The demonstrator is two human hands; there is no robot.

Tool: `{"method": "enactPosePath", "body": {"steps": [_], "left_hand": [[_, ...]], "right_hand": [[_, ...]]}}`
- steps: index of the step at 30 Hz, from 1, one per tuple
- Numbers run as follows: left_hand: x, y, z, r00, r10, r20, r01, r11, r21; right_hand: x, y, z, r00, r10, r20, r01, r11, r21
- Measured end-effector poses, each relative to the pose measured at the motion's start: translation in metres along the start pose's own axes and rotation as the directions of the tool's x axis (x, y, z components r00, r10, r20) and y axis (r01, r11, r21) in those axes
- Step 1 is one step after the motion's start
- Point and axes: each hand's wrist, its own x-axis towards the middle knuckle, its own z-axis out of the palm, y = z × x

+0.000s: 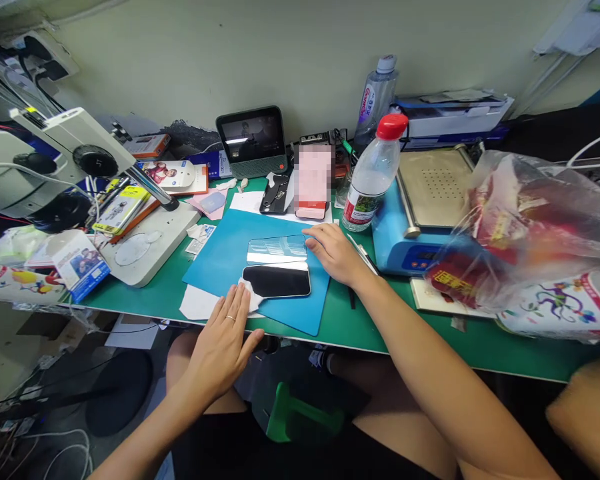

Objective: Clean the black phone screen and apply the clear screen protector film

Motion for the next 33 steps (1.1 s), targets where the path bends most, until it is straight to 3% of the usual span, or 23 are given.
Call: {"method": "enactPosePath", "body": {"steps": [5,14,22,26,33], "left_hand": [[0.007,0.014,-0.002,0.999,0.041,0.012,-0.041,0.999,0.035],[0.061,0.069,0.006,0.99,0.133,0.042,-0.131,0.99,-0.049],[0.098,0.086,0.009,0.989,0.142,0.034,-0.14,0.989,-0.048],[0.094,0.082,0.009,0.988,0.153,0.026,-0.152,0.987,-0.054],[0.055,0.07,0.005,0.981,0.193,0.035,-0.193,0.981,0.004]], "right_hand": [[0.0,-0.001,0.001,1.0,-0.006,-0.004,0.006,1.0,0.004],[0.0,0.003,0.003,0.999,-0.007,-0.032,0.007,1.0,0.0],[0.002,0.004,0.004,0.999,-0.02,-0.031,0.02,1.0,0.012],[0.002,0.007,0.004,0.999,-0.017,-0.04,0.018,1.0,0.013],[0.0,0.007,0.003,0.999,-0.005,-0.034,0.005,1.0,0.016]]}}
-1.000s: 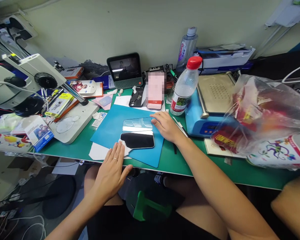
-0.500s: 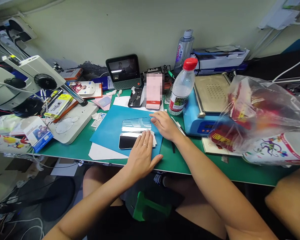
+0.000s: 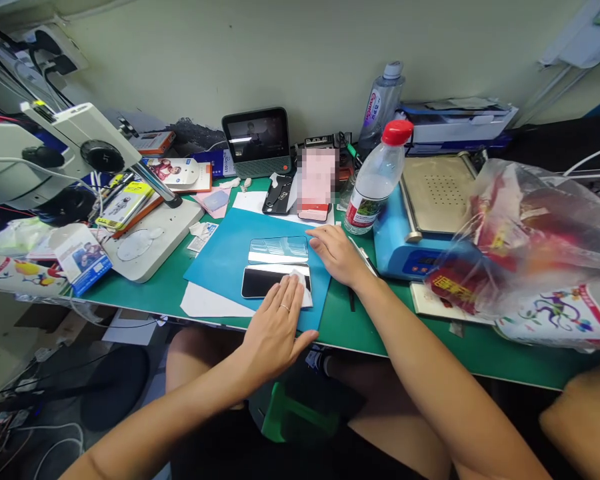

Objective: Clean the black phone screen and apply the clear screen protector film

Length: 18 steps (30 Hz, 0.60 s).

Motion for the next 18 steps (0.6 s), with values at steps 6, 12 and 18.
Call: {"method": "enactPosePath", "body": {"steps": [6,12,18], "left_hand": [[-0.032,-0.021,-0.004,1.0,-0.026,-0.001,0.026,0.998,0.052],[-0.06,-0.061,-0.007,0.991,-0.131,-0.006,0.131,0.986,0.105],[-0.06,-0.065,-0.008,0.983,-0.186,-0.007,0.186,0.98,0.076]], "right_hand": [[0.0,-0.001,0.0,1.0,0.011,0.008,-0.011,1.0,-0.005],[-0.001,-0.001,0.0,1.0,0.018,0.019,-0.018,1.0,-0.004],[0.001,-0.002,0.0,0.999,0.014,0.036,-0.014,1.0,-0.014]]}}
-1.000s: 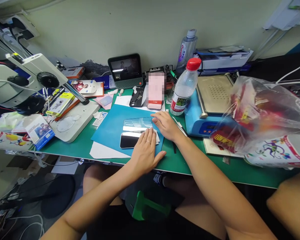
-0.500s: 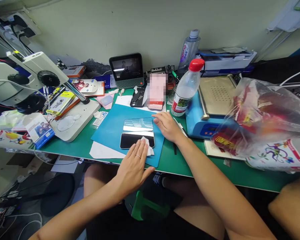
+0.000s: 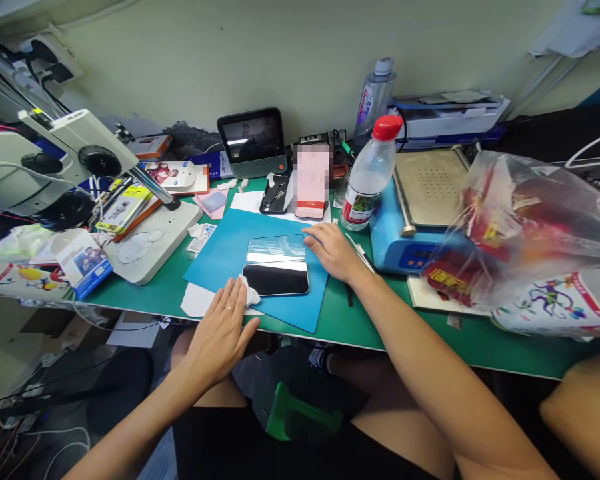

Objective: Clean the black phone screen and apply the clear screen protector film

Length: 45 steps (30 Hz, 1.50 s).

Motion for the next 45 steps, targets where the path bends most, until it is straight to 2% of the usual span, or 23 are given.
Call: {"method": "enactPosePath", "body": {"steps": [5,13,17,20,27,35,39,45], "left_hand": [[0.019,-0.005,0.003,0.999,-0.025,0.039,0.027,0.999,-0.04],[0.045,-0.006,0.01,0.998,-0.06,0.025,0.061,0.997,-0.052],[0.045,-0.003,0.011,0.997,-0.07,0.019,0.071,0.996,-0.06],[0.044,-0.004,0.011,0.997,-0.071,0.018,0.072,0.995,-0.066],[0.043,-0.003,0.012,0.996,-0.084,0.018,0.085,0.994,-0.075],[0.043,-0.001,0.011,0.997,-0.076,0.028,0.077,0.994,-0.079],[0.051,0.012,0.006,0.999,-0.012,0.041,0.016,0.995,-0.098],[0.08,0.055,0.004,0.995,0.093,0.038,-0.087,0.987,-0.136]], "right_hand": [[0.0,0.0,0.001,1.0,0.002,0.01,-0.002,1.0,-0.015],[-0.001,-0.005,-0.003,0.998,-0.024,0.065,0.025,1.0,-0.01],[-0.003,-0.013,-0.006,0.962,-0.12,0.244,0.111,0.992,0.053],[-0.003,-0.02,-0.008,0.925,-0.138,0.353,0.12,0.99,0.072],[-0.01,-0.02,-0.016,0.888,-0.106,0.447,0.095,0.994,0.049],[-0.011,-0.016,-0.023,0.861,-0.087,0.502,0.063,0.996,0.066],[-0.009,-0.014,-0.018,0.869,-0.086,0.488,0.074,0.996,0.045],[-0.01,-0.01,-0.015,0.911,-0.109,0.397,0.131,0.991,-0.03]]}}
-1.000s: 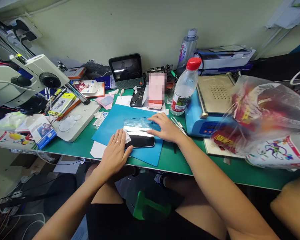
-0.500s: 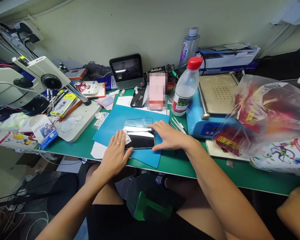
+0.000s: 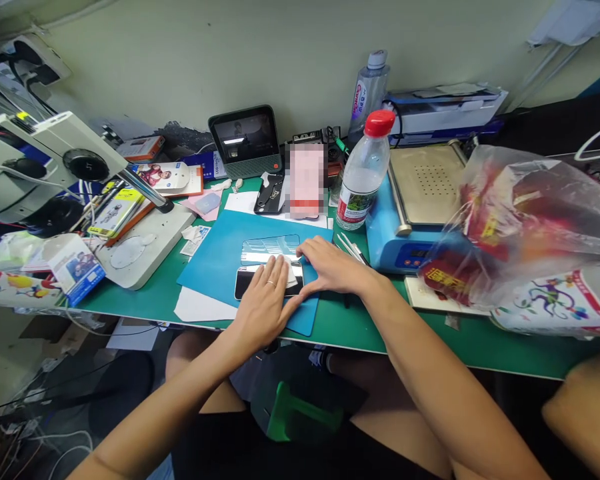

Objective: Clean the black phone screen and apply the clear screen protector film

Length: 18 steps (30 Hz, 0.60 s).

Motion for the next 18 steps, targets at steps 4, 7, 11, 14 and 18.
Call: {"method": "enactPosePath", "body": {"steps": [4,7,11,14,18], "left_hand": [[0.012,0.015,0.001,0.998,0.065,0.005,-0.065,0.997,-0.031],[0.013,0.017,0.0,0.993,0.114,0.009,-0.113,0.991,-0.071],[0.005,0.014,-0.002,0.99,0.142,-0.009,-0.142,0.987,-0.078],[-0.006,0.012,-0.003,0.99,0.14,-0.006,-0.14,0.988,-0.065],[-0.024,0.008,-0.005,0.992,0.125,0.033,-0.123,0.991,-0.058]], "right_hand": [[0.001,0.0,0.0,0.999,-0.019,-0.037,0.018,0.999,-0.041],[0.001,0.001,0.0,0.998,-0.039,-0.043,0.038,0.998,-0.042],[0.002,0.002,0.0,0.999,-0.033,-0.033,0.031,0.998,-0.054],[0.002,0.001,-0.001,1.0,-0.016,-0.013,0.015,0.998,-0.054],[0.002,0.001,-0.002,1.0,-0.007,0.029,0.008,1.0,-0.027]]}}
